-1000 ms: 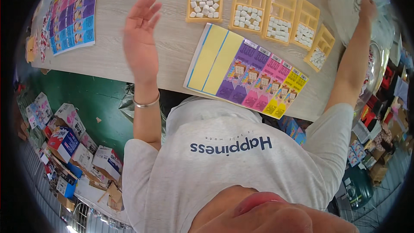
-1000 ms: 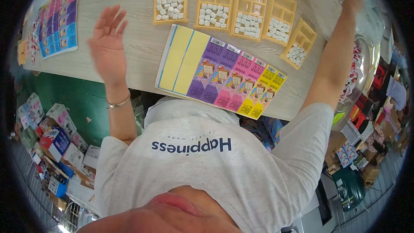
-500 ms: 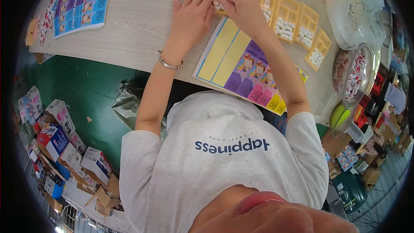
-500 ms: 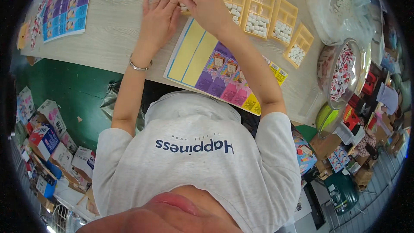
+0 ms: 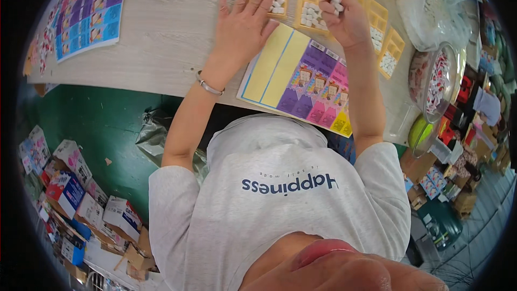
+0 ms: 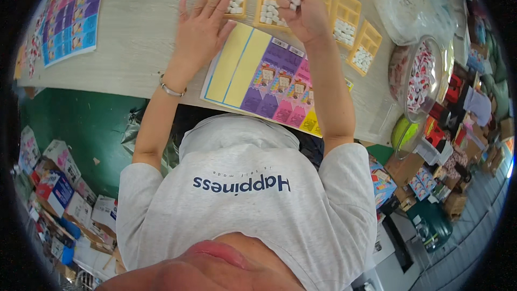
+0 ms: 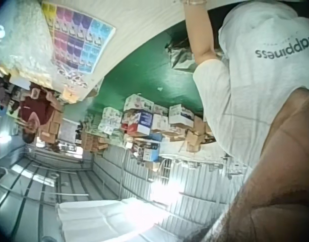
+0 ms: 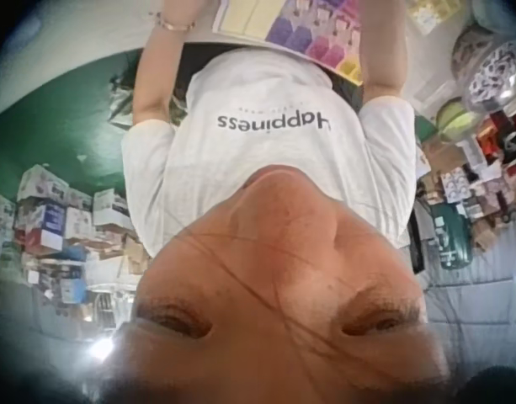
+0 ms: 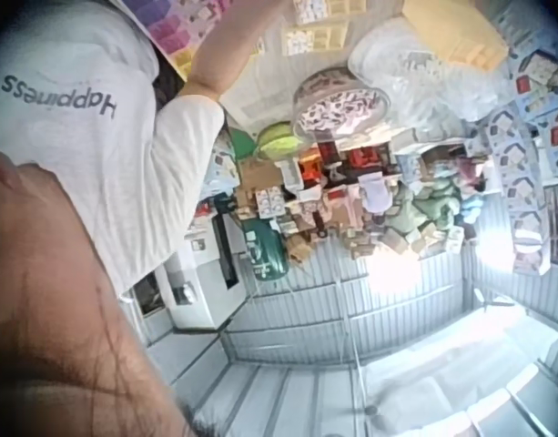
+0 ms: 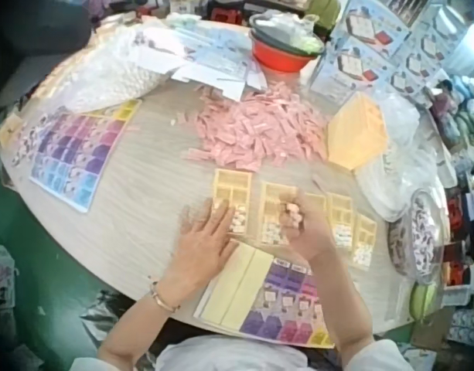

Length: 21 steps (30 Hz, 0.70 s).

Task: Manually assembling small components into plastic trays and wrapping them with decorative paper sleeves.

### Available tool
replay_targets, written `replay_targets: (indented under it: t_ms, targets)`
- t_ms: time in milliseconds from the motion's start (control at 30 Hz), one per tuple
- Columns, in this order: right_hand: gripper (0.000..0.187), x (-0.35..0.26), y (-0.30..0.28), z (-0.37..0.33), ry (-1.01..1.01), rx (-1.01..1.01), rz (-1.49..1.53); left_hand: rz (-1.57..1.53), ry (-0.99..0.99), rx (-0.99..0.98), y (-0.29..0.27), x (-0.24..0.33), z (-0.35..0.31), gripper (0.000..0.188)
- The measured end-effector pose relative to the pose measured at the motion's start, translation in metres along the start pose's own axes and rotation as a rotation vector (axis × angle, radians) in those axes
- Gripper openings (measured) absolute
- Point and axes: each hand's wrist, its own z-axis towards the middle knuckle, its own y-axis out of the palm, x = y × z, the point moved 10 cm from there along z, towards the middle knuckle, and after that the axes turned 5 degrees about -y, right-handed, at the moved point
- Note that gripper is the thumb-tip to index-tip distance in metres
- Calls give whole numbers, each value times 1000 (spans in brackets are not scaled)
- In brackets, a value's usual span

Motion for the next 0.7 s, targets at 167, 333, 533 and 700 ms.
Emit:
replay_targets:
  t_ms: [167, 333, 533, 700]
  targets:
    - [23, -24, -21, -27, -269, -79, -1010, -48, -32, -30, 7, -4, -2, 70]
    - [27, -21, 16, -46, -672, -212, -1585, -53, -37, -31, 4, -3, -1, 74]
    - [30, -24, 4, -51, -748, -190, -1492, -172, -6, 89, -24, 27, 16, 63]
    - [21, -35, -29, -46, -651, 6, -1140, -89, 143, 26, -3, 65, 32, 53]
